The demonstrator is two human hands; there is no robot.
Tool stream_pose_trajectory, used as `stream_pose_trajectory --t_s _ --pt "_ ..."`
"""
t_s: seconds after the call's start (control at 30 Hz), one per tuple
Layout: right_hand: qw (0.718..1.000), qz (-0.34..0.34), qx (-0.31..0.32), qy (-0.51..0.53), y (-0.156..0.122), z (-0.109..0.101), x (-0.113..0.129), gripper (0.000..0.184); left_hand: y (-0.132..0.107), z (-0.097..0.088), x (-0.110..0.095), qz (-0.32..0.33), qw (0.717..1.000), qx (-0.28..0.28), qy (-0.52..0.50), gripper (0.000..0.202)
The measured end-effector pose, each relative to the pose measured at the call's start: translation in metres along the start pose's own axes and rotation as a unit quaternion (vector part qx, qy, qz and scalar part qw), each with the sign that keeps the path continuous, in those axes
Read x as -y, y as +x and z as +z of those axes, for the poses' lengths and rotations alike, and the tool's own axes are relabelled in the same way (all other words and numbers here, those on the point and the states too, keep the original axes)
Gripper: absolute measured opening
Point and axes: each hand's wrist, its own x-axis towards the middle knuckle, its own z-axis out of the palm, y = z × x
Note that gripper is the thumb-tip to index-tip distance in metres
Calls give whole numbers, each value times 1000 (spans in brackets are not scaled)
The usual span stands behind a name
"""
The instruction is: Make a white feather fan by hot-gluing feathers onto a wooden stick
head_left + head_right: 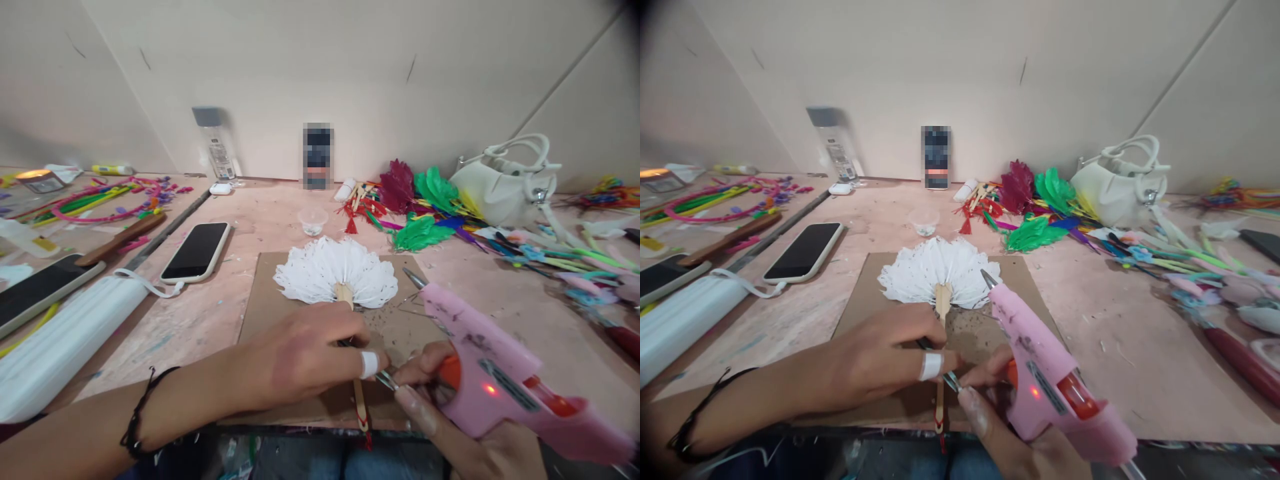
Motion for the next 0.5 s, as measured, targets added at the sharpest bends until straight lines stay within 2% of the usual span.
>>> stream_pose_trajectory --t_s 0.17,0.4,0.5 --pt "991 118 -52 26 -5 11 17 12 1 -2 1 20 1000 15 1 31" --pt "996 62 -58 14 1 12 20 16 -1 -1 6 70 997 20 26 26" --pt "997 53 -61 9 3 14 22 17 -1 1 5 65 997 6 28 25"
